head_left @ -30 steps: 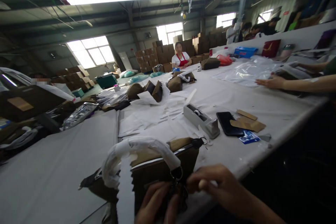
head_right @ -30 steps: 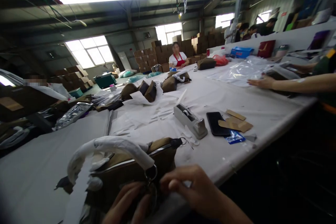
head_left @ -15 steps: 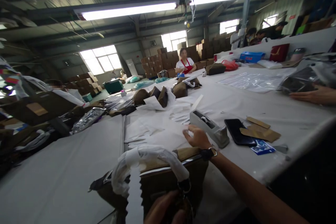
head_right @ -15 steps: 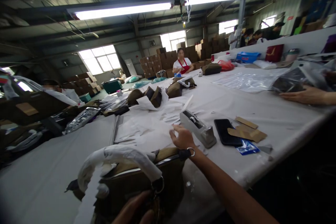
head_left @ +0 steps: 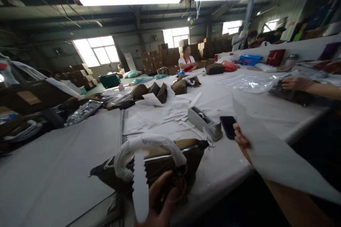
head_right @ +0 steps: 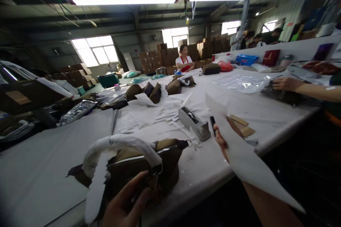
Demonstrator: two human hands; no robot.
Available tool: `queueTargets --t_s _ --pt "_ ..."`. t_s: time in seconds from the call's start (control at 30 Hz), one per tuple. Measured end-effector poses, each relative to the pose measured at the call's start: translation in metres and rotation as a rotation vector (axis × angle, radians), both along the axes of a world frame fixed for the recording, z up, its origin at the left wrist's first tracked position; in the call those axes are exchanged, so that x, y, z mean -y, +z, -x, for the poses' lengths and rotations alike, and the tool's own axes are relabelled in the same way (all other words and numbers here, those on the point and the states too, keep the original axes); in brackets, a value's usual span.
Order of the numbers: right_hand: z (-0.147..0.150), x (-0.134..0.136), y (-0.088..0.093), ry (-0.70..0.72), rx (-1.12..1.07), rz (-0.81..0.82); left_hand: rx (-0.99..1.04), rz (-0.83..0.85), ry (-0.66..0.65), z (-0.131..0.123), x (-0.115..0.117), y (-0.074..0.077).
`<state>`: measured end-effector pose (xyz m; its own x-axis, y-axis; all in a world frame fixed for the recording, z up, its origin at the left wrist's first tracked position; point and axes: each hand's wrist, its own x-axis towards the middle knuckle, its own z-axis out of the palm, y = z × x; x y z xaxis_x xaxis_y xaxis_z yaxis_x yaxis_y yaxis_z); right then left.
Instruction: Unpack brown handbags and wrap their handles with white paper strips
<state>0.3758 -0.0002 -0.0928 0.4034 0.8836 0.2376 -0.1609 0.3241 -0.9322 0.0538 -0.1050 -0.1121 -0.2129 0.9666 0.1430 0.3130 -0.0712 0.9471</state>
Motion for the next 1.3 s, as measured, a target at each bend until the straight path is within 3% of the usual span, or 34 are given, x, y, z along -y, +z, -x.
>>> queueTargets --t_s 0.13,0.17,0.3,0.5,0.67,0.77,0.97,1.1,1.3 --pt "-0.006 0.070 -0.038 0.171 0.187 0.333 0.145 0.084 -0.004 -0.006 -0.001 0.015" --pt "-0.001 0.084 -0.047 0.275 0.251 0.421 0.216 0.090 -0.014 -0.008 -0.001 0.018" --pt "0.033 0.113 -0.060 0.612 0.417 0.451 0.472 0.128 -0.053 -0.019 0.006 0.030" --pt "0.083 0.100 -0.048 0.693 0.404 0.301 0.648 0.171 -0.086 -0.037 0.026 0.029" --pt "0.108 0.088 -0.053 0.721 0.284 0.291 0.529 -0.014 0.014 -0.044 0.033 0.017" --pt "0.113 0.088 -0.063 0.752 0.217 0.328 0.474 -0.092 0.045 -0.044 0.032 0.017" --pt "0.122 0.100 -0.066 0.726 0.013 0.323 0.661 -0.004 0.015 -0.050 0.032 0.026" --pt "0.126 0.100 -0.064 0.885 0.180 0.210 0.678 0.009 0.016 -0.047 0.031 0.033" --pt "0.127 0.090 -0.057 0.783 -0.089 0.406 0.659 0.025 -0.037 -0.035 0.026 0.042"
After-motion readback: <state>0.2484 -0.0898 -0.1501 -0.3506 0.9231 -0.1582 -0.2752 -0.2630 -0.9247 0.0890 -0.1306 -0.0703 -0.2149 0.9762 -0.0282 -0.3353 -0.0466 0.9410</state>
